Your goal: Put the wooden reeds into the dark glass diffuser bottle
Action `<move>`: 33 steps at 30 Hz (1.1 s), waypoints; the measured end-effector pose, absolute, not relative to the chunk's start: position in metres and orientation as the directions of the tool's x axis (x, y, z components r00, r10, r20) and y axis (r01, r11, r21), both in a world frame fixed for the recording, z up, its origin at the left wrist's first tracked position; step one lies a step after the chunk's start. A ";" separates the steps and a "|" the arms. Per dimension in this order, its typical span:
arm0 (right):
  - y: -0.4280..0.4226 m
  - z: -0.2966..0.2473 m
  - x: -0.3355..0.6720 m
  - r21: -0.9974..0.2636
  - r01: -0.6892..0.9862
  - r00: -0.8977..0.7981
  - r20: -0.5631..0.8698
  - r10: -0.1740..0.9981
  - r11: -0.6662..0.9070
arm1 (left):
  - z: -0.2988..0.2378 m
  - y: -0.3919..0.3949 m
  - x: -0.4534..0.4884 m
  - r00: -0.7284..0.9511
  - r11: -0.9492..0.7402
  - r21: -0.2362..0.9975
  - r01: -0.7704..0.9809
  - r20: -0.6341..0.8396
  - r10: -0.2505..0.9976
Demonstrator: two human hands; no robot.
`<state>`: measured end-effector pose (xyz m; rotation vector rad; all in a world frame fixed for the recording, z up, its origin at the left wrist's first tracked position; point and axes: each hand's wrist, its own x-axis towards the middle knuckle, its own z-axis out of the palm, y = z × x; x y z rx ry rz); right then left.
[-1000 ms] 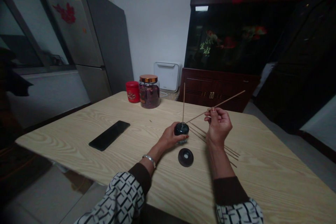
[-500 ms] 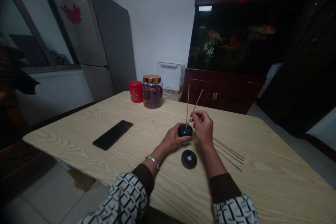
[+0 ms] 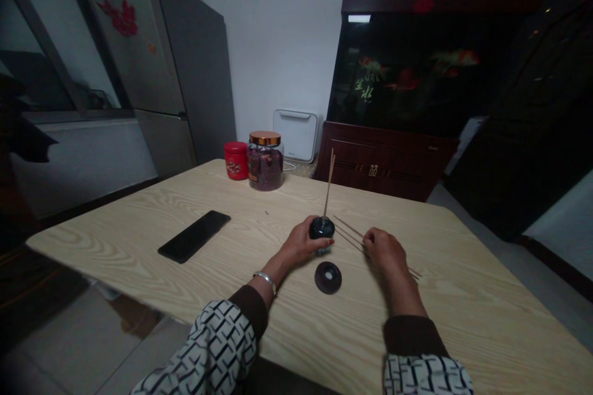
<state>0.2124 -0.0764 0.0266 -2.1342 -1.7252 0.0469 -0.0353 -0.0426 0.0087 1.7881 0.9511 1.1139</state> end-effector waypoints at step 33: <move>-0.067 0.099 0.136 -0.709 -0.230 0.646 0.401 0.649 0.667 | 0.006 -0.041 -0.035 0.332 -0.404 0.895 0.190 0.329 0.884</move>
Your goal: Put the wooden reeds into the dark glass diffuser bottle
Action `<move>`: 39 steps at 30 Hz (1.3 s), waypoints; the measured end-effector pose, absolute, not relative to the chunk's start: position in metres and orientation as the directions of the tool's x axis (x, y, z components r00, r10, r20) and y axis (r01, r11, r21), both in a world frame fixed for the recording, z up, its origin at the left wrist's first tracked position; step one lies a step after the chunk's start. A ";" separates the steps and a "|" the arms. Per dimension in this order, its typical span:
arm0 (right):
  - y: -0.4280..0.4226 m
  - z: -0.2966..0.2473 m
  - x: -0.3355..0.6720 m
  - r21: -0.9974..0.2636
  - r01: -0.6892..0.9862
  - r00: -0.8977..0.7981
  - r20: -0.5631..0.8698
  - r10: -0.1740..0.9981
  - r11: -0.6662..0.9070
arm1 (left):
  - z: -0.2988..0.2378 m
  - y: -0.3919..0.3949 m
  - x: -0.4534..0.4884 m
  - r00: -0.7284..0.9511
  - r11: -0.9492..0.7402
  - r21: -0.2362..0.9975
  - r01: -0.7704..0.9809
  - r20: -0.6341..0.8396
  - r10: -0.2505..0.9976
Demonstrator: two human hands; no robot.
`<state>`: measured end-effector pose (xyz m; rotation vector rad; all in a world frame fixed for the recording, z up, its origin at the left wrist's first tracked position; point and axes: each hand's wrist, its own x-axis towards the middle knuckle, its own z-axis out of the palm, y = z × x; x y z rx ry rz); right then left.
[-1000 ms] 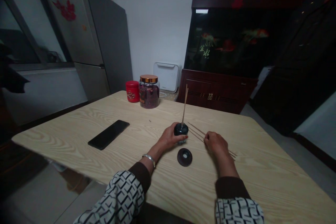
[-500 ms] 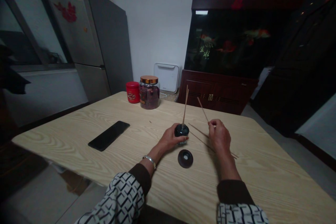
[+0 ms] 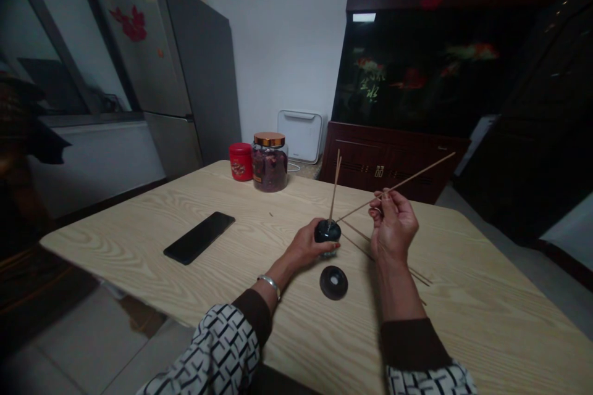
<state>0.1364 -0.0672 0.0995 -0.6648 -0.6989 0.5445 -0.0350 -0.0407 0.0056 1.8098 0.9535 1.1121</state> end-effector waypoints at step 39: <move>-0.075 0.022 0.216 -0.261 0.952 0.149 -0.049 0.988 -0.157 | 0.004 -0.041 -0.034 0.337 -0.412 0.891 0.190 0.335 0.880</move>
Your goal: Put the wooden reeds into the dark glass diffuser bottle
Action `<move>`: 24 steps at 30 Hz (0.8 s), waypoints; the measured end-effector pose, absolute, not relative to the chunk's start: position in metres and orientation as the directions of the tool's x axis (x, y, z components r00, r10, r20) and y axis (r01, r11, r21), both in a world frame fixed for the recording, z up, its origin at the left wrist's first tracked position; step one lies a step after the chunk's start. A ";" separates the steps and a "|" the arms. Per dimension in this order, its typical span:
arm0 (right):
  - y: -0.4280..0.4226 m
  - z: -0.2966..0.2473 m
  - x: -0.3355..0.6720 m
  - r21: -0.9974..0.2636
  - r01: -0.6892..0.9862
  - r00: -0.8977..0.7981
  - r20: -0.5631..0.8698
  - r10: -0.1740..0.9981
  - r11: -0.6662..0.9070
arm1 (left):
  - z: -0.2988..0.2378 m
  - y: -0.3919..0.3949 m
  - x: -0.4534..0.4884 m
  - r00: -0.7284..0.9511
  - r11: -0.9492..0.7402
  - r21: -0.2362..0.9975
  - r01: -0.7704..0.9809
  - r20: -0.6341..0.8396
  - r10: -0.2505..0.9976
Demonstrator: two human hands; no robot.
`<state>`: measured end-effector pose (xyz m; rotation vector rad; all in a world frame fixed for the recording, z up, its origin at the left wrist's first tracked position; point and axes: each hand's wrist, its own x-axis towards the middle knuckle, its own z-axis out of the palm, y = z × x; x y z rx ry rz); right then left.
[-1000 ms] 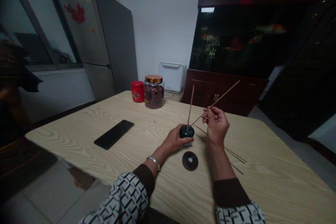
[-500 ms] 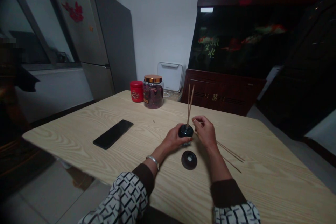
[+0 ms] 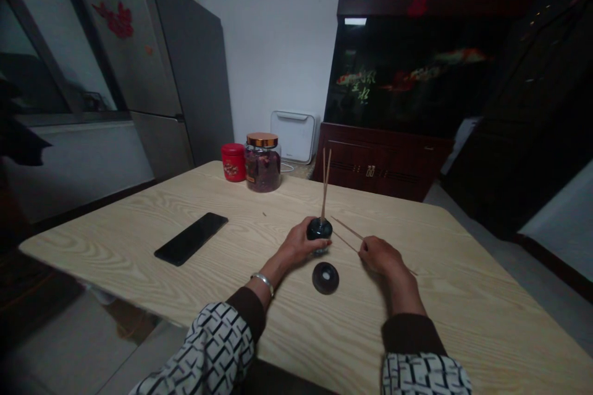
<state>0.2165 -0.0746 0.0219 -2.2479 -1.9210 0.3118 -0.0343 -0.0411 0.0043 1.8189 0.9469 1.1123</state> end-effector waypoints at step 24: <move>-0.078 0.118 0.144 -0.731 -0.287 0.550 0.403 0.731 0.619 | 0.009 -0.042 -0.034 0.338 -0.375 0.910 0.180 0.300 0.892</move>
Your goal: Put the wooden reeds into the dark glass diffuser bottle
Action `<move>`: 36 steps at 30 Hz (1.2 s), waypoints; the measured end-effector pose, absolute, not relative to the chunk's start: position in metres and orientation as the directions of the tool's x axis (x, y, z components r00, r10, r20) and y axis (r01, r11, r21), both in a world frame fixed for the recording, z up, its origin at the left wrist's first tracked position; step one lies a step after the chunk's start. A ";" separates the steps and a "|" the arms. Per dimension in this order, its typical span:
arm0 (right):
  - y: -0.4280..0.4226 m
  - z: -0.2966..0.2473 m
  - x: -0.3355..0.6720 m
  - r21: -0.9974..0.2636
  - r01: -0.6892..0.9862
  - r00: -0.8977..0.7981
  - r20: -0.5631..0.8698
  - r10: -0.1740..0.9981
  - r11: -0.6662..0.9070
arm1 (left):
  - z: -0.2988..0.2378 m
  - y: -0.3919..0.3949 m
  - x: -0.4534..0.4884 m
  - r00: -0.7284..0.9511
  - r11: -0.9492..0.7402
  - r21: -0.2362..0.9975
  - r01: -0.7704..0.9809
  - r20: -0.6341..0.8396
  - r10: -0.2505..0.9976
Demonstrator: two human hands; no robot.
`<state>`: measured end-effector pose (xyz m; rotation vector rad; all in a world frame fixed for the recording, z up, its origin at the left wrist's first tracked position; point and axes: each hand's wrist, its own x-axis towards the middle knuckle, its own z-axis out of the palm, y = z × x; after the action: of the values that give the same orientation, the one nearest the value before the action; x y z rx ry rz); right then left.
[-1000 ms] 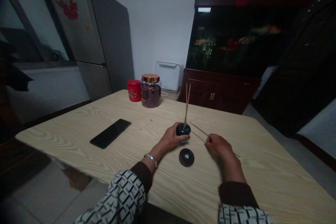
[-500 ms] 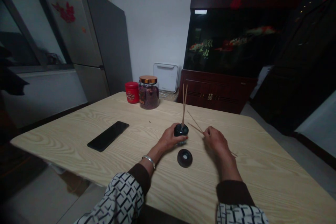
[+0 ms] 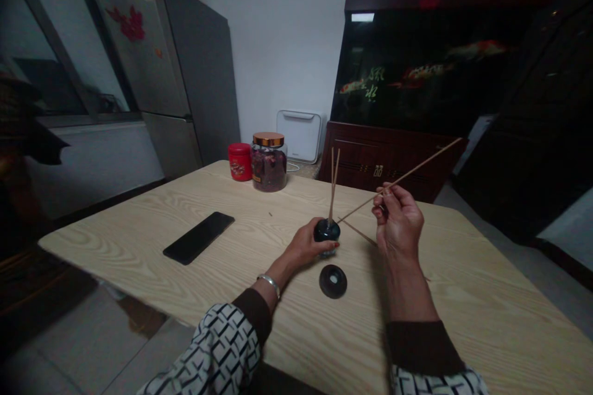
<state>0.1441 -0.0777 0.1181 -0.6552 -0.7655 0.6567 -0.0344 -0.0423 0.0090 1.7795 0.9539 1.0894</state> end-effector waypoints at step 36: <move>-0.054 0.049 0.147 -0.831 0.463 0.126 0.405 0.906 0.307 | 0.006 -0.040 -0.034 0.350 -0.403 0.887 0.224 0.312 0.883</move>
<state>0.1468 -0.0542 0.0491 -1.3171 -1.5025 0.5185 -0.0344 -0.0398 0.0063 1.8379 0.9729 1.0737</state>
